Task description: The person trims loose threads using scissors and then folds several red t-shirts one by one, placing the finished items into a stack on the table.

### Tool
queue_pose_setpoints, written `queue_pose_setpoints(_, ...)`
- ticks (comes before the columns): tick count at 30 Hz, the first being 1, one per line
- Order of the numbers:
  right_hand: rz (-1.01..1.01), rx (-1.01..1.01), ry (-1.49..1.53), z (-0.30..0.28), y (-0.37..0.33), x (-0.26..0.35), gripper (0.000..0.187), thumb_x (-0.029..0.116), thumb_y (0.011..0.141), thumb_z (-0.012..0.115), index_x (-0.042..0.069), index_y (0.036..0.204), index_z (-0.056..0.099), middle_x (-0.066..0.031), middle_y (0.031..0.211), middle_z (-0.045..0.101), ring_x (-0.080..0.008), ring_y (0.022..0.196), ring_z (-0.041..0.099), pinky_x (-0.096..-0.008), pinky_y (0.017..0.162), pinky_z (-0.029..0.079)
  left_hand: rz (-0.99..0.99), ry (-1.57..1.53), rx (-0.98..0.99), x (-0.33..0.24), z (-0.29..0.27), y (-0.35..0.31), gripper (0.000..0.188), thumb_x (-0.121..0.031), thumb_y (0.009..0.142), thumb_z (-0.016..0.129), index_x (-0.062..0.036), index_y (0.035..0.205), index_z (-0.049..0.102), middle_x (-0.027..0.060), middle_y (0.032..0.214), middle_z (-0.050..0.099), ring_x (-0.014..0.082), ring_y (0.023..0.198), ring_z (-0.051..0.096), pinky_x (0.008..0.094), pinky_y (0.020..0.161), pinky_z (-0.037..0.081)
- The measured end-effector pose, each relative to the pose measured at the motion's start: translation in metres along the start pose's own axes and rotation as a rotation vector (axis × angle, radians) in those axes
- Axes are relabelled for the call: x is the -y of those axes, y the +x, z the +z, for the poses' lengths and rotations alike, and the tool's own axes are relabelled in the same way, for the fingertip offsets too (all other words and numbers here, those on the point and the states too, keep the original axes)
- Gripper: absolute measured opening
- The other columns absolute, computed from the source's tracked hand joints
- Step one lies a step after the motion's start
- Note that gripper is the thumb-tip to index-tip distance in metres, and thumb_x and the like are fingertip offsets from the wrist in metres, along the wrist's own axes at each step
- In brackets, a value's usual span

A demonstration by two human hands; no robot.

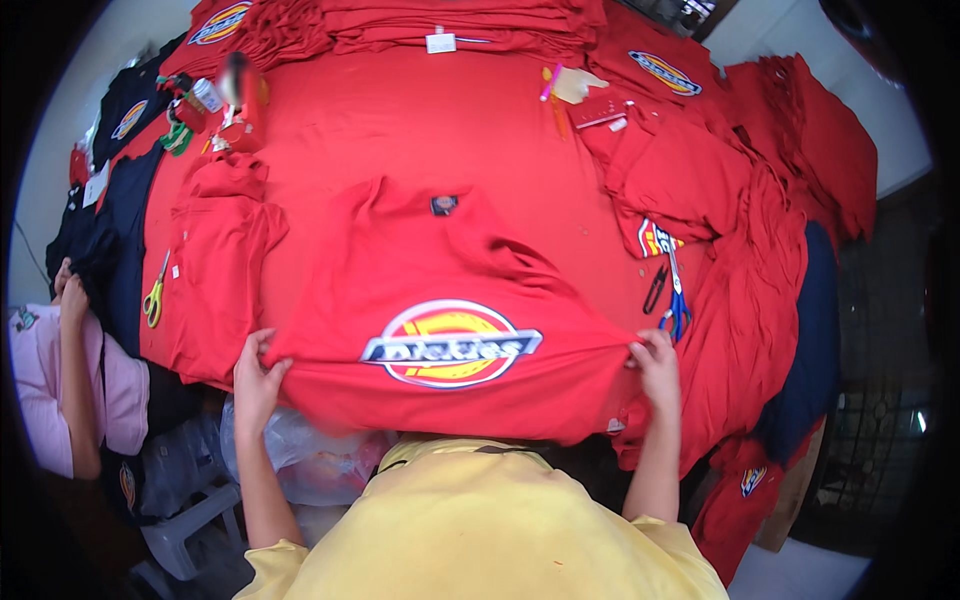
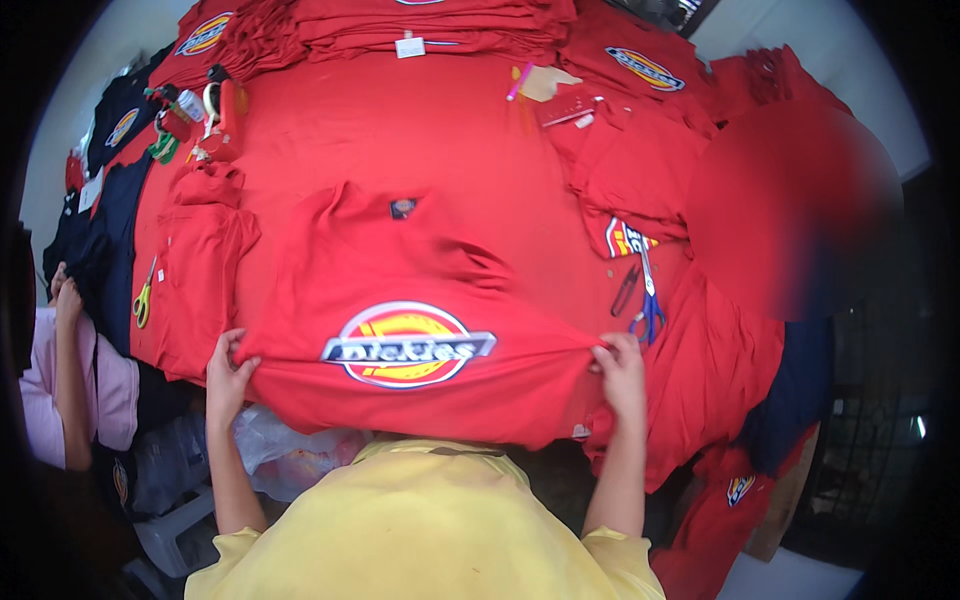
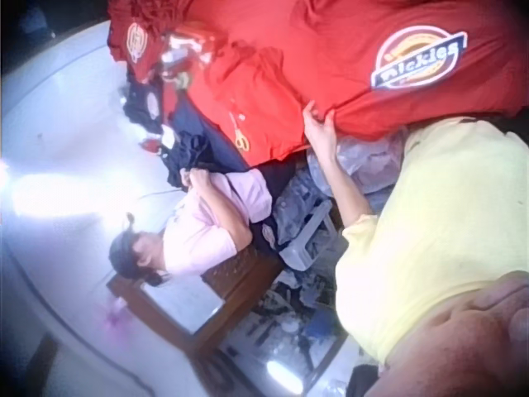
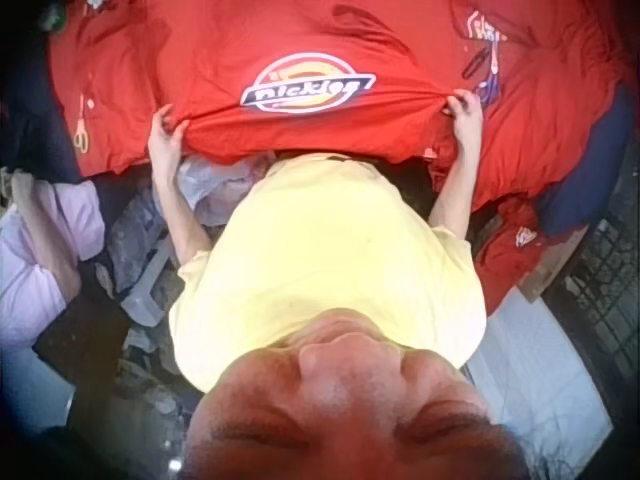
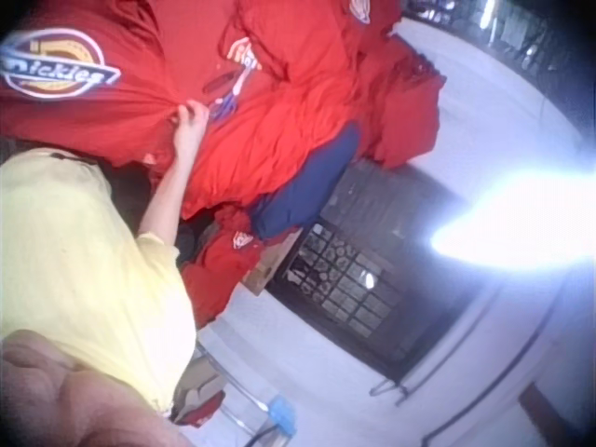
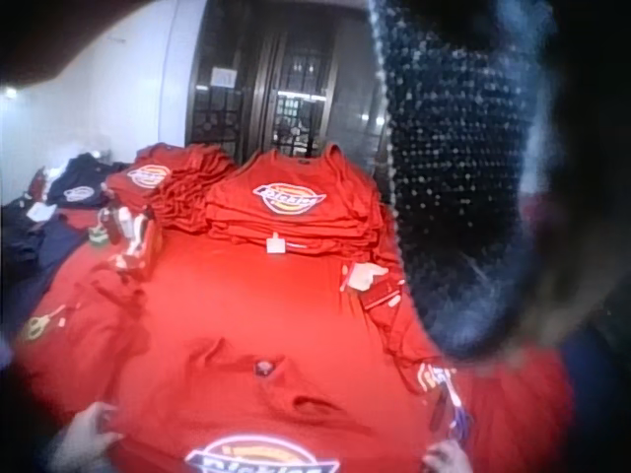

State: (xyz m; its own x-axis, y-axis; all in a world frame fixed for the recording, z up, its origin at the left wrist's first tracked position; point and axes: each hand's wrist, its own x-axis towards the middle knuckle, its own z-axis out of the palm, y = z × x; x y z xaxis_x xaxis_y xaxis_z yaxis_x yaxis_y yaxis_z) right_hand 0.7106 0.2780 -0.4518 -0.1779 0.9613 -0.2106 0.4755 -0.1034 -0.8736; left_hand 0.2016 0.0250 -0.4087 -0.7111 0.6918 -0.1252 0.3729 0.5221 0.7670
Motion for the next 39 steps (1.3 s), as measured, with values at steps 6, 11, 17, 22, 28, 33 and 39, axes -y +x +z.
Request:
queue_pose_setpoints(6, 0.232, 0.177, 0.152, -0.010, -0.001, 0.004, 0.009, -0.001, 0.094, 0.050, 0.001, 0.101, 0.055, -0.0023, 0.077, 0.059, -0.0103, 0.066, 0.060, -0.0241, 0.058, 0.054, 0.068, 0.003, 0.258, 0.022, 0.007, -0.018, 0.022, -0.001, 0.078, 0.070, 0.0014, 0.098, 0.062, 0.0021, 0.087, 0.055, 0.0109, 0.073, 0.054, 0.0247, 0.066, 0.046)
queue_pose_setpoints(11, 0.263, 0.263, 0.297, -0.016, 0.007, 0.045, 0.012, -0.003, 0.092, 0.050, 0.002, 0.102, 0.053, -0.0026, 0.081, 0.059, -0.0137, 0.067, 0.063, -0.0272, 0.057, 0.056, -0.179, -0.397, 0.423, 0.024, -0.011, -0.008, 0.016, -0.009, 0.085, 0.069, -0.0031, 0.095, 0.058, -0.0011, 0.073, 0.054, 0.0108, 0.062, 0.056, 0.0242, 0.058, 0.046)
queue_pose_setpoints(17, -0.333, 0.227, 0.490, 0.004, 0.130, 0.176, 0.018, 0.003, 0.092, 0.055, 0.003, 0.110, 0.052, -0.0035, 0.092, 0.057, -0.0177, 0.080, 0.064, -0.0356, 0.068, 0.059, 0.214, -0.475, 0.035, -0.080, -0.047, 0.136, 0.015, -0.018, 0.090, 0.066, -0.0101, 0.087, 0.053, -0.0039, 0.072, 0.053, 0.0056, 0.061, 0.054, 0.0206, 0.057, 0.044)
queue_pose_setpoints(22, -0.474, -0.019, 0.327, 0.045, 0.159, 0.244, 0.043, 0.006, 0.090, 0.059, 0.001, 0.132, 0.047, -0.0133, 0.120, 0.056, -0.0131, 0.090, 0.056, -0.0307, 0.080, 0.054, 0.398, -0.434, -0.284, -0.139, -0.005, 0.168, 0.056, -0.022, 0.090, 0.067, -0.0007, 0.137, 0.044, 0.0092, 0.113, 0.058, 0.0143, 0.092, 0.061, 0.0271, 0.080, 0.051)
queue_pose_setpoints(28, -0.618, 0.356, -0.532, 0.090, 0.028, 0.104, 0.034, 0.023, 0.081, 0.071, 0.008, 0.111, 0.063, -0.0152, 0.118, 0.056, -0.0338, 0.118, 0.049, -0.0442, 0.102, 0.038, 0.648, 0.493, 0.284, -0.055, 0.094, 0.026, 0.072, -0.042, 0.087, 0.064, -0.0108, 0.146, 0.037, 0.0174, 0.155, 0.026, 0.0345, 0.144, 0.022, 0.0517, 0.116, 0.018)
queue_pose_setpoints(33, -0.701, -0.120, -0.778, 0.079, -0.038, 0.016, 0.031, 0.014, 0.083, 0.067, 0.012, 0.114, 0.065, -0.0095, 0.127, 0.057, -0.0289, 0.120, 0.050, -0.0469, 0.104, 0.032, 0.706, 0.550, 0.225, -0.022, 0.093, -0.023, 0.063, -0.034, 0.078, 0.071, -0.0143, 0.135, 0.052, 0.0113, 0.147, 0.040, 0.0346, 0.140, 0.028, 0.0578, 0.114, 0.017)
queue_pose_setpoints(39, -0.570, -0.212, -0.517, 0.087, -0.018, 0.021, 0.016, 0.013, 0.088, 0.061, 0.009, 0.103, 0.067, -0.0086, 0.121, 0.059, -0.0281, 0.116, 0.051, -0.0448, 0.103, 0.033, 1.037, 0.386, 0.303, -0.062, 0.135, -0.034, 0.039, -0.016, 0.072, 0.072, -0.0127, 0.110, 0.067, 0.0078, 0.108, 0.059, 0.0261, 0.111, 0.052, 0.0528, 0.105, 0.034)
